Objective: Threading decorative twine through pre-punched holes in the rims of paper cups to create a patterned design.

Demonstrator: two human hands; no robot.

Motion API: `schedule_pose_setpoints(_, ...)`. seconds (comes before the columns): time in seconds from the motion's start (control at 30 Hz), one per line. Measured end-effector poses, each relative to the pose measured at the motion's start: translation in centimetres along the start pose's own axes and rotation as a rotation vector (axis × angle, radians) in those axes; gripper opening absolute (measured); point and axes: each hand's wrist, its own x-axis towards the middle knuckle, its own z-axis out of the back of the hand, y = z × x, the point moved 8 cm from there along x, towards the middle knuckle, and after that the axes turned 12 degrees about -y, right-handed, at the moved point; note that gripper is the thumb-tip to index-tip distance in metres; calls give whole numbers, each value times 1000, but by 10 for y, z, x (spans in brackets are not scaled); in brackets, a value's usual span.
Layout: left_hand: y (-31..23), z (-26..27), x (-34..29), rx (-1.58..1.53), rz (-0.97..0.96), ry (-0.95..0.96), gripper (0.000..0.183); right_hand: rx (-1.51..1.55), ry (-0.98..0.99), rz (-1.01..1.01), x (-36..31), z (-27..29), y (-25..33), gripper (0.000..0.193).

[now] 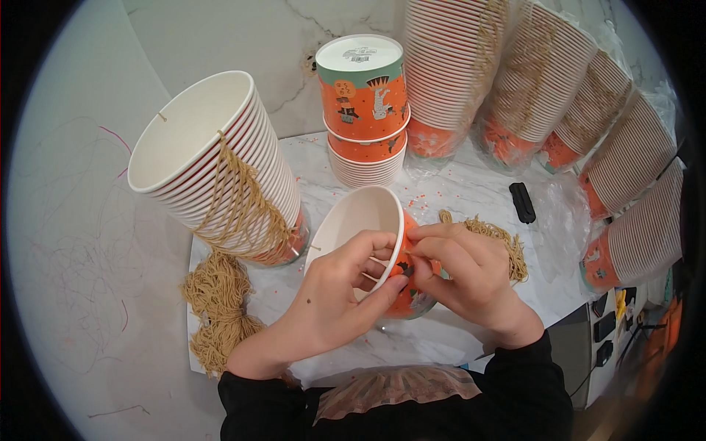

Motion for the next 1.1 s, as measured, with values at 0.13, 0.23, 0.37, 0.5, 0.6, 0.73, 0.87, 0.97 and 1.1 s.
schedule_pose_setpoints(0.13,15,-1,5,-325,157,19,35,-4,14,-30,-1,-2,-3,23)
schedule_pose_setpoints(0.23,28,3,9,-497,327,52,32,22,-4,-45,-1,-1,-5,23)
schedule_pose_setpoints(0.37,28,1,11,-444,264,55,27,35,2,-20,0,0,-1,23)
schedule_pose_setpoints(0.5,32,2,11,-378,256,20,22,42,11,-14,-3,-4,1,24)
schedule_pose_setpoints(0.6,31,2,9,-306,240,-3,16,31,16,-15,-4,-4,1,25)
schedule_pose_setpoints(0.73,27,5,7,-102,143,-59,16,59,33,-29,-5,-9,1,24)
schedule_pose_setpoints(0.87,0,8,11,318,-172,-98,14,13,130,-78,-9,-17,-9,20)
schedule_pose_setpoints(0.97,-12,8,8,570,-372,-185,14,-19,219,-66,-10,-23,-14,20)
schedule_pose_setpoints(1.1,-20,3,11,592,-508,-231,17,-88,231,-22,-8,-22,-19,20)
